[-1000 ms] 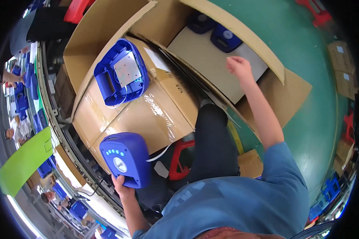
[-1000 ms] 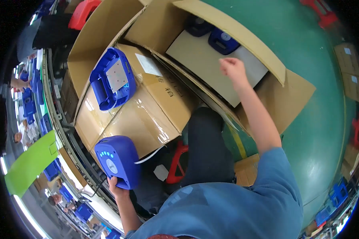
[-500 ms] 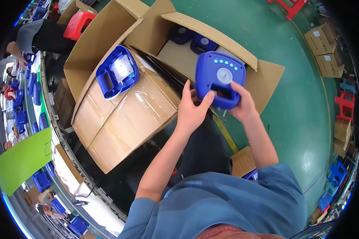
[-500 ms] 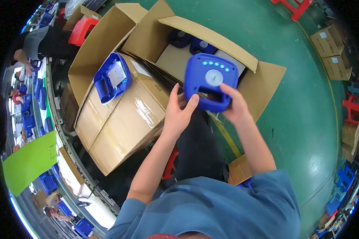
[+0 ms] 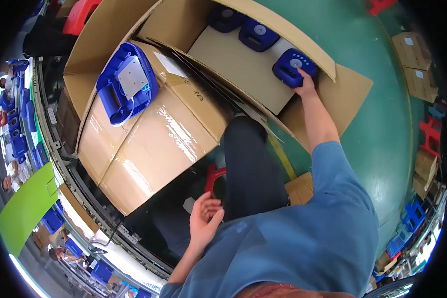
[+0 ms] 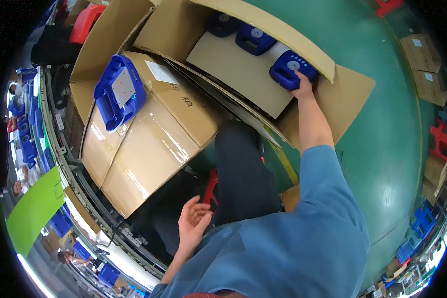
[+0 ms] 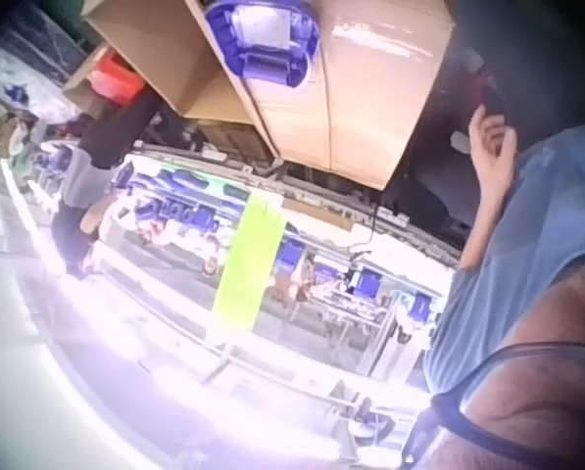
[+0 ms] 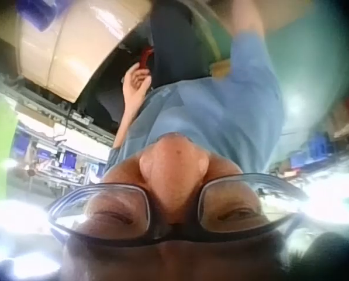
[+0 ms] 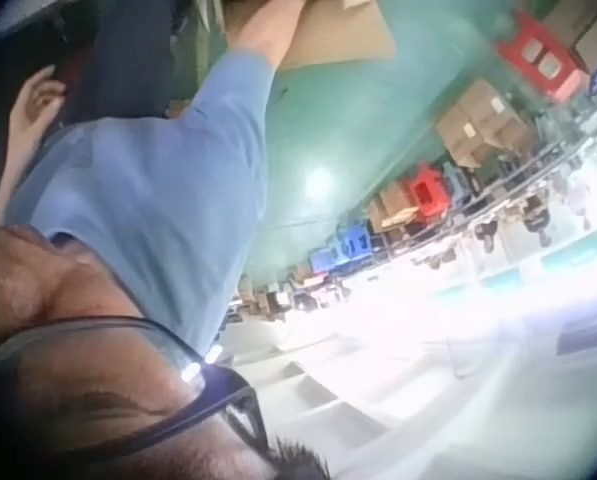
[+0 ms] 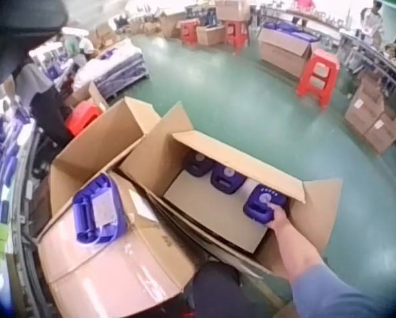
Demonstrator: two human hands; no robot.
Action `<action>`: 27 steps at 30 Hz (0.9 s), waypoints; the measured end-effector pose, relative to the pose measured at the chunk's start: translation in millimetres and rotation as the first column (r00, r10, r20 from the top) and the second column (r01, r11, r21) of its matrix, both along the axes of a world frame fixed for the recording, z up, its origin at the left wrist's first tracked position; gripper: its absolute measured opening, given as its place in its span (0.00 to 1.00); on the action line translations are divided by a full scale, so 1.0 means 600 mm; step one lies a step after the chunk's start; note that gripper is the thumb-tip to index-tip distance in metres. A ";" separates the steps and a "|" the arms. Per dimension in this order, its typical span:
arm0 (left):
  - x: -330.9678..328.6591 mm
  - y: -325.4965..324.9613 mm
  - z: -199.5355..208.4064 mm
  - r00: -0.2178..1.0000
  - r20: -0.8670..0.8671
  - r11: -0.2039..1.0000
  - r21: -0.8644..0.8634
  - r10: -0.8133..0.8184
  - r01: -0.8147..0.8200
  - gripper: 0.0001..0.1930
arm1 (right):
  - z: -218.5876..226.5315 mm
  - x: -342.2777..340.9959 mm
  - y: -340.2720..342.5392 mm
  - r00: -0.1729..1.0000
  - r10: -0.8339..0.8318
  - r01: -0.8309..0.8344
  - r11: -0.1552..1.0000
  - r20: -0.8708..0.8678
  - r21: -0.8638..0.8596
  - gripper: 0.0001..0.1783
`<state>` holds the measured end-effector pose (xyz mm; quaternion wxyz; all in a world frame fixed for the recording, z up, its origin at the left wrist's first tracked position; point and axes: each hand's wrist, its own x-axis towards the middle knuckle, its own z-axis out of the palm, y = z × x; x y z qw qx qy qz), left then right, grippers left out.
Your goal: The person assembles an electronic device by attaching a circular component with screws using an electric screwdriver, then packs the finished units into cardboard boxes.
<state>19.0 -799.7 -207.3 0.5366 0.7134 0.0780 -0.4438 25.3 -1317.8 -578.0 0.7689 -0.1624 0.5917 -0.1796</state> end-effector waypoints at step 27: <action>-0.089 0.187 -0.166 0.994 0.083 0.907 0.410 0.065 -0.094 0.21 | 0.517 0.230 0.322 0.674 0.722 -0.496 0.290 -0.153 -0.818 0.16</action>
